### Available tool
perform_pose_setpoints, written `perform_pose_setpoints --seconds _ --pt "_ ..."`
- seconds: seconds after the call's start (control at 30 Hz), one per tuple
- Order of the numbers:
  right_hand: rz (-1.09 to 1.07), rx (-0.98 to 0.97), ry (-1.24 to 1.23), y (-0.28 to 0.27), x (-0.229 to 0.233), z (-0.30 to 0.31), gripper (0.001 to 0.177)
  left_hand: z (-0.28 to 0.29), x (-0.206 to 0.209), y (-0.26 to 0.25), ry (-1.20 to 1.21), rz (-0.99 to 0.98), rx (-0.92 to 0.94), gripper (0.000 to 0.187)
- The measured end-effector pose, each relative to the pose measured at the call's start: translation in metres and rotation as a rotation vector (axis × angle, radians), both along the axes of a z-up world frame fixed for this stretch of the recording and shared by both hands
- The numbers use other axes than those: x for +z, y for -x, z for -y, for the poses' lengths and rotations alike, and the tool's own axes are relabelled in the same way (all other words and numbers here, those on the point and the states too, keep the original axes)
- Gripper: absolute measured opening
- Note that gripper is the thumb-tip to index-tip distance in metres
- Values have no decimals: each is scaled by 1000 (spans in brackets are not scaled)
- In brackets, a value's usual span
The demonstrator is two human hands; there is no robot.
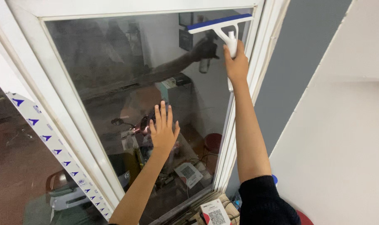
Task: The person cleans a glass window by wiping down the glass pane using a squeegee spray tool.
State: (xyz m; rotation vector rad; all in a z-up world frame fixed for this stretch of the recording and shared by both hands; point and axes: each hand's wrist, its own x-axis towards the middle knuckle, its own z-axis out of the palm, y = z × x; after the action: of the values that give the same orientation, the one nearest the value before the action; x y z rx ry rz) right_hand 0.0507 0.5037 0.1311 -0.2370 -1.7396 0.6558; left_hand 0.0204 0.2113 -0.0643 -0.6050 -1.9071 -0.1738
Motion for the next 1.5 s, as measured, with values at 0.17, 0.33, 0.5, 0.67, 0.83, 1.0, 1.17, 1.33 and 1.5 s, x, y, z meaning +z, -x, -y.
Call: perform_pose_setpoints --seconds 0.17,0.33,0.5,0.67,0.83,1.0,1.17,1.33,1.5 --pt "178 92 293 5 -51 -4 41 2 1 -2 -2 -22 16 66" --pt "144 -48 112 9 -183 -14 43 15 7 -6 -32 33 -116 68" --pt "403 -42 389 -15 -314 23 48 33 -7 -20 -95 49 -281 62" --pt "392 92 670 -26 -370 46 60 45 -51 -37 -111 145 -354 57" --pt "507 75 586 -40 -364 14 53 57 -89 -44 -76 151 -360 50" --pt "228 452 1063 -39 -346 -25 56 67 -110 -41 -72 117 -415 27" --pt "267 373 1231 -2 -319 -41 64 86 -119 -30 -87 201 -522 25" --pt "100 367 1358 18 -322 -10 59 119 -119 -18 -120 193 -510 20" --pt "70 395 1295 26 -336 41 56 141 -122 -9 -218 253 -493 13"
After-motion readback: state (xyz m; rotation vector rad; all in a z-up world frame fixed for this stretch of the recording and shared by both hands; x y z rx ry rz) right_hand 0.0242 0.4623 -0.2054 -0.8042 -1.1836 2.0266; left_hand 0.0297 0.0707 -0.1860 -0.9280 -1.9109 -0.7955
